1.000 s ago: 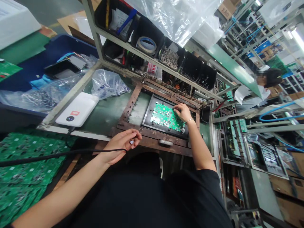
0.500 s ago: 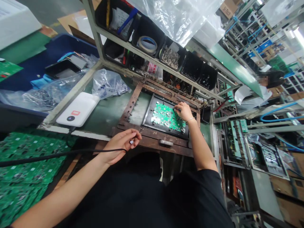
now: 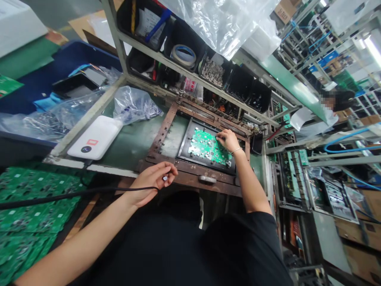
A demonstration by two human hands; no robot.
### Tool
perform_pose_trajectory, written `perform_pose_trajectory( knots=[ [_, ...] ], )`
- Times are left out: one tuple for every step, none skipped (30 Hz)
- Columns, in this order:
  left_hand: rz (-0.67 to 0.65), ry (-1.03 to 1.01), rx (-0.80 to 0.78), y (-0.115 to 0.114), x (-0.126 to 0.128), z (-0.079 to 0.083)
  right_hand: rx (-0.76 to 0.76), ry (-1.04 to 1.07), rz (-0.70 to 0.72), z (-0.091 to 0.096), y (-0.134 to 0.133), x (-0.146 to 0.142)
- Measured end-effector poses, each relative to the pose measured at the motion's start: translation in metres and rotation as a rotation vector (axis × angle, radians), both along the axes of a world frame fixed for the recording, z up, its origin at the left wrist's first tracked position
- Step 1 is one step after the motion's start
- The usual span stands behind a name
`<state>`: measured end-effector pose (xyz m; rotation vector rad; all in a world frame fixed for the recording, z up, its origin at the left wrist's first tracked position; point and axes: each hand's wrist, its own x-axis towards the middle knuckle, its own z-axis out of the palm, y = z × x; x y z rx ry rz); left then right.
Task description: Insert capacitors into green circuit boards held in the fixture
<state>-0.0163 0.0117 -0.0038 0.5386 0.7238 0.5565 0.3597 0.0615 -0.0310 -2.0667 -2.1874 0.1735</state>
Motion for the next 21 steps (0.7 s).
perform_pose_trajectory(
  knots=[
    [-0.001, -0.005, 0.001, 0.000, 0.000, 0.000, 0.002, 0.004, -0.001, 0.000, 0.000, 0.001],
    [-0.003, -0.014, 0.000, 0.000, 0.001, 0.000, 0.003, 0.008, -0.001, 0.001, 0.000, 0.001],
    [-0.002, -0.027, -0.001, 0.001, 0.001, 0.000, 0.006, 0.014, -0.001, 0.002, -0.001, 0.001],
    [0.001, -0.045, -0.004, 0.002, 0.002, 0.001, 0.012, 0.020, -0.001, 0.004, -0.002, 0.000],
    [0.002, -0.067, -0.011, 0.003, 0.004, 0.002, 0.026, 0.028, -0.001, 0.006, -0.004, -0.002],
    [-0.001, -0.091, -0.023, 0.005, 0.005, 0.003, 0.047, 0.037, 0.001, 0.008, -0.007, -0.006],
    [-0.008, -0.113, -0.041, 0.007, 0.007, 0.005, 0.073, 0.046, 0.009, 0.010, -0.010, -0.011],
    [-0.019, -0.131, -0.064, 0.009, 0.010, 0.007, 0.101, 0.052, 0.019, 0.012, -0.013, -0.016],
    [-0.031, -0.146, -0.088, 0.011, 0.013, 0.008, 0.126, 0.053, 0.028, 0.014, -0.017, -0.021],
    [-0.041, -0.157, -0.109, 0.013, 0.016, 0.010, 0.147, 0.047, 0.029, 0.015, -0.020, -0.025],
    [-0.044, -0.164, -0.124, 0.015, 0.019, 0.011, 0.163, 0.036, 0.020, 0.016, -0.023, -0.028],
    [-0.043, -0.166, -0.131, 0.016, 0.021, 0.012, 0.174, 0.024, 0.001, 0.016, -0.025, -0.028],
    [-0.040, -0.166, -0.132, 0.016, 0.023, 0.013, 0.182, 0.017, -0.028, 0.016, -0.027, -0.027],
    [-0.036, -0.163, -0.130, 0.016, 0.024, 0.014, 0.188, 0.021, -0.062, 0.016, -0.028, -0.023],
    [-0.033, -0.156, -0.128, 0.016, 0.025, 0.014, 0.191, 0.039, -0.094, 0.015, -0.029, -0.018],
    [-0.030, -0.148, -0.127, 0.015, 0.025, 0.015, 0.191, 0.068, -0.121, 0.015, -0.028, -0.013],
    [-0.026, -0.139, -0.128, 0.015, 0.025, 0.015, 0.190, 0.101, -0.142, 0.014, -0.028, -0.007],
    [-0.020, -0.131, -0.131, 0.014, 0.024, 0.015, 0.187, 0.132, -0.153, 0.014, -0.027, -0.002],
    [-0.013, -0.124, -0.133, 0.013, 0.024, 0.015, 0.184, 0.153, -0.156, 0.013, -0.026, 0.001],
    [-0.009, -0.118, -0.136, 0.012, 0.024, 0.014, 0.179, 0.156, -0.151, 0.012, -0.024, 0.003],
    [-0.005, -0.115, -0.137, 0.011, 0.024, 0.014, 0.176, 0.139, -0.142, 0.010, -0.021, 0.003]
  ],
)
